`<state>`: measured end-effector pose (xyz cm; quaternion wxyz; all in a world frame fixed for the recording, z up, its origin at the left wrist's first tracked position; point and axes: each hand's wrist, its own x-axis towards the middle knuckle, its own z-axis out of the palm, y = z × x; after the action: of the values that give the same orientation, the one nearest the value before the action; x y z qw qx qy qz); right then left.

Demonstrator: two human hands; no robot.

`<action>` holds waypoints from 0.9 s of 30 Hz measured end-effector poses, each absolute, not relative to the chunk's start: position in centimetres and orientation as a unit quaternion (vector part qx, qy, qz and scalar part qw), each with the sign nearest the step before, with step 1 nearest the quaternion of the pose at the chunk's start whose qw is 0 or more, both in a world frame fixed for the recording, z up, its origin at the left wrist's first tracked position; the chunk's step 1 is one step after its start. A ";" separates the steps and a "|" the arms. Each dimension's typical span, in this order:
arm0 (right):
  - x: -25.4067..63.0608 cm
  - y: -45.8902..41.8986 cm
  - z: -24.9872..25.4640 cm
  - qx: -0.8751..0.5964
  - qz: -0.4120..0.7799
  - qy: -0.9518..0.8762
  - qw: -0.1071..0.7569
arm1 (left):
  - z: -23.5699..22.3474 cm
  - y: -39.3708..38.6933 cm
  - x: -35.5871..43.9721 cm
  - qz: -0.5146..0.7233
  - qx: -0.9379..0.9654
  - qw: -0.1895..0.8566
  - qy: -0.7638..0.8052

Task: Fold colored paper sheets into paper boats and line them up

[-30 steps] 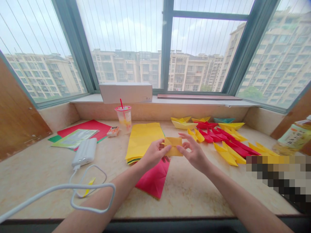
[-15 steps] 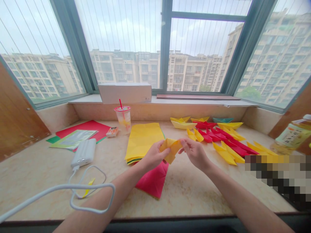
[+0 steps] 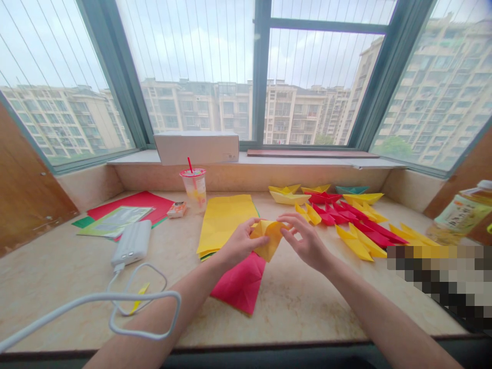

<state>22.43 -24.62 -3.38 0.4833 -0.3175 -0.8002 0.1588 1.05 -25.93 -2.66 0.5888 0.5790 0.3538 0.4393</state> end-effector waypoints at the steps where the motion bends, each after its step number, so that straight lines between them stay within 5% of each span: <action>1: 22.5 -24.6 -3.3 -0.313 0.158 -0.805 0.479 | -2.7 -25.9 1.0 0.433 0.576 0.602 0.344; 12: 22.7 -24.6 -3.3 -0.308 0.173 -0.837 0.418 | -2.3 -26.6 1.3 0.407 0.569 0.641 0.317; 27: 22.5 -25.1 -2.7 -0.348 0.221 -0.828 0.379 | -3.3 -25.3 0.9 0.453 0.619 0.526 0.369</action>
<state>22.52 -25.07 -2.73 0.3792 -0.3480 -0.8284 0.2211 0.90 -25.34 -3.29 0.5255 0.6185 0.3695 0.4525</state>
